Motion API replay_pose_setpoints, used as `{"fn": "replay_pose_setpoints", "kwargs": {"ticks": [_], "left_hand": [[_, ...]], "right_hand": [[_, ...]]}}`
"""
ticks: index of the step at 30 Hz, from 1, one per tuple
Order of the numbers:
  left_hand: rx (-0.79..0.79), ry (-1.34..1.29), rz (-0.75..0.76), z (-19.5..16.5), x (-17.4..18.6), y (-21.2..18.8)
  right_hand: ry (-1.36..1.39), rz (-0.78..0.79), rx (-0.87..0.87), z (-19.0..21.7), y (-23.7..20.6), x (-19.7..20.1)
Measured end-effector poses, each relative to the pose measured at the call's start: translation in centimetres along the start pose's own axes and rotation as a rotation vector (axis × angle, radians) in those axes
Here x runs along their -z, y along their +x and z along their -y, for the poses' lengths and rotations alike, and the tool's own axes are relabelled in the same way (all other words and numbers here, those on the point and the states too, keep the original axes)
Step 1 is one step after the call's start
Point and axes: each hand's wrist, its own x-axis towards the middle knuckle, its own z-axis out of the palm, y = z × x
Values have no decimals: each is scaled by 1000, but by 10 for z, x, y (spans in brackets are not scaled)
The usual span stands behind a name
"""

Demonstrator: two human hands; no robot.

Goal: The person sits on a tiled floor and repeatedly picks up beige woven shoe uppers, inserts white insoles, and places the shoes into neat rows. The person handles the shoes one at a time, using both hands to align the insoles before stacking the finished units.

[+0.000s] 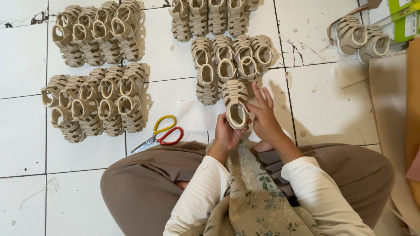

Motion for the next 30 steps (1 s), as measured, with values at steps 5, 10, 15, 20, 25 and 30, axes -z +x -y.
{"fn": "replay_pose_setpoints", "kwargs": {"ticks": [5,10,15,20,25,30], "left_hand": [[-90,28,34,0,6,-2],[-107,43,3,-7,12,-3],[-111,143,-105,-13,-2,-7],[-493,258,-335,-66,-25,-13],[-622,441,-386,-166,-22,-7],[-518,549,-396,-197,-8,20]], "right_hand": [[36,43,-33,-18,-3,-16],[43,131,-40,-14,3,-34],[1048,209,-516,-6,17,-23],[849,2,-400,-8,13,42],[509,-42,-396,-35,-10,134],[340,-138,-474,-74,-17,163]]}}
